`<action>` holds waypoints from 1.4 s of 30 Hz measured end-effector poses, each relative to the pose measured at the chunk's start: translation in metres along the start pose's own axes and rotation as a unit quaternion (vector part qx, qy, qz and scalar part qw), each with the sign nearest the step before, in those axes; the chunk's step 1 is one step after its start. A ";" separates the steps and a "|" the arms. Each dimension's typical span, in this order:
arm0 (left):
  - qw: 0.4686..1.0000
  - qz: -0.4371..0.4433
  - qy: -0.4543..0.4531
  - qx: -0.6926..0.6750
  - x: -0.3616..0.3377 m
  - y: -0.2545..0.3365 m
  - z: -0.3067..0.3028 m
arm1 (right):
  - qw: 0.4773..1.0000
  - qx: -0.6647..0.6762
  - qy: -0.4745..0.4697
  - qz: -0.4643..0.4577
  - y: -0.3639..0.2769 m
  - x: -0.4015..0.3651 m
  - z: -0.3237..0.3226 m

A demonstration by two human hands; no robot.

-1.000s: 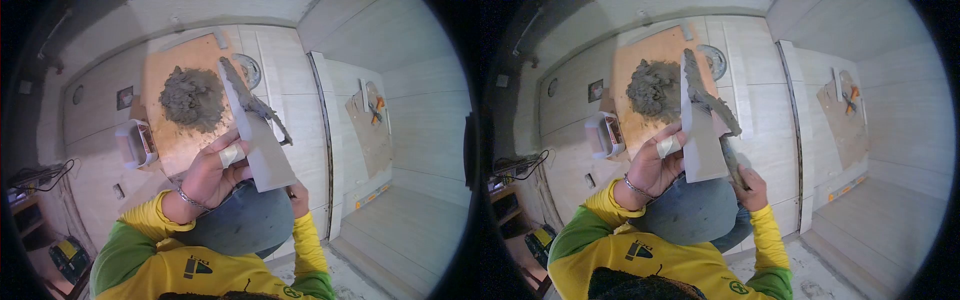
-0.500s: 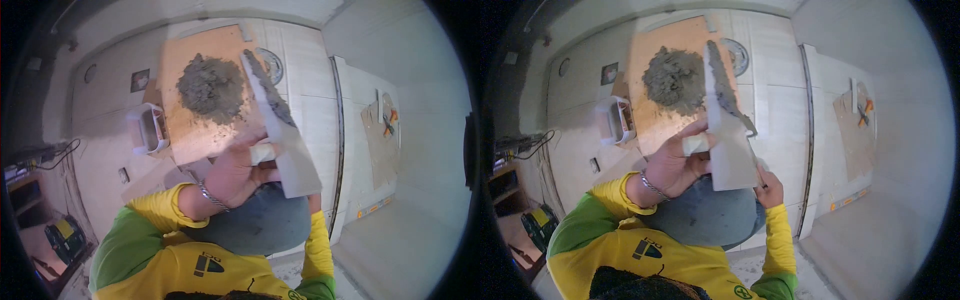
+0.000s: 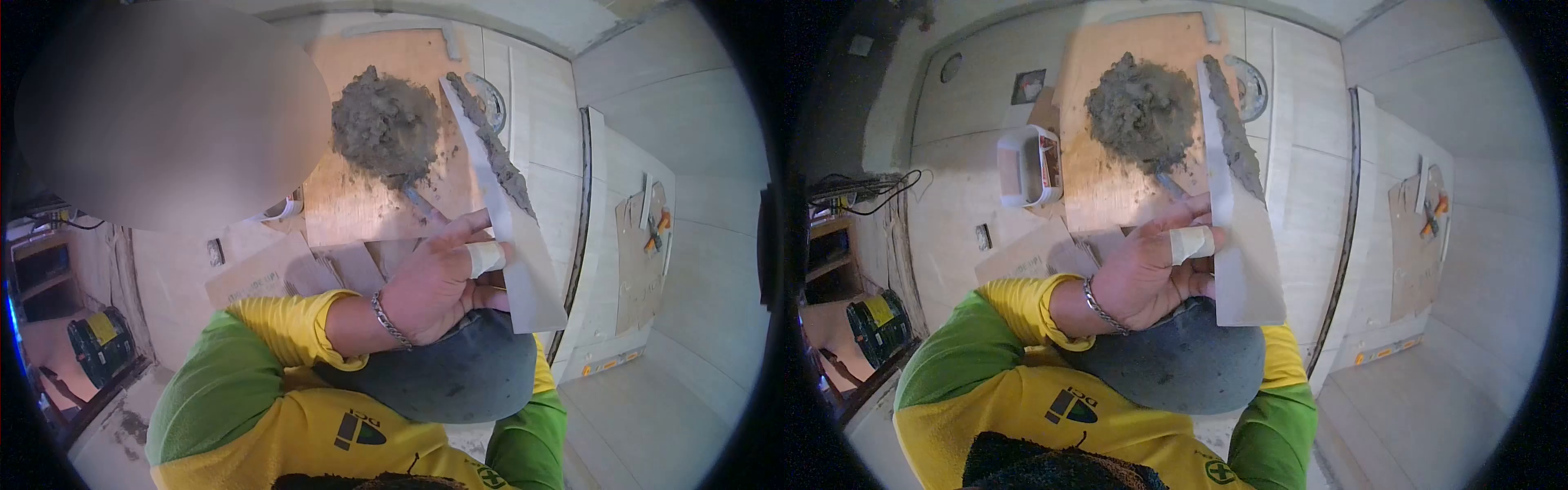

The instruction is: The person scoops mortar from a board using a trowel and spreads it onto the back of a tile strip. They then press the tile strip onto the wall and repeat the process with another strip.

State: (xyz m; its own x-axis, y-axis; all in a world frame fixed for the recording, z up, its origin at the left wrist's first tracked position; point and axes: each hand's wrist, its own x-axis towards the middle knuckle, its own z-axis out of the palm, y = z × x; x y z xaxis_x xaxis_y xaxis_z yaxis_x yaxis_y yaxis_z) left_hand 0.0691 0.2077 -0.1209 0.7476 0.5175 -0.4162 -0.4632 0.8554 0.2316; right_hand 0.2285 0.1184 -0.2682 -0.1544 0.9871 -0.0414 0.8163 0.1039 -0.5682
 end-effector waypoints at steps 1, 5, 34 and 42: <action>1.000 -0.002 0.000 -0.002 0.000 0.001 0.000 | 1.000 0.003 0.001 0.002 0.000 -0.003 -0.001; 1.000 -0.018 -0.011 0.006 0.003 0.003 -0.001 | 1.000 0.004 0.004 0.009 -0.001 -0.001 -0.004; 0.999 -0.003 -0.021 0.041 0.006 0.010 0.005 | 0.996 0.072 0.020 0.041 0.007 0.015 -0.006; 0.999 -0.006 -0.012 0.043 0.002 0.011 0.004 | 0.975 0.202 0.044 0.082 0.014 0.030 -0.007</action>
State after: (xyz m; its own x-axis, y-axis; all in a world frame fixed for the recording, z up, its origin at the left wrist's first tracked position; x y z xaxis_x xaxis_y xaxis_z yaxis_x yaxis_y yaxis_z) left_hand 0.0679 0.2181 -0.1156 0.7650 0.5064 -0.3979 -0.4123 0.8597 0.3015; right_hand 0.2393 0.1507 -0.2718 0.0233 0.9950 -0.0976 0.5375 -0.0947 -0.8379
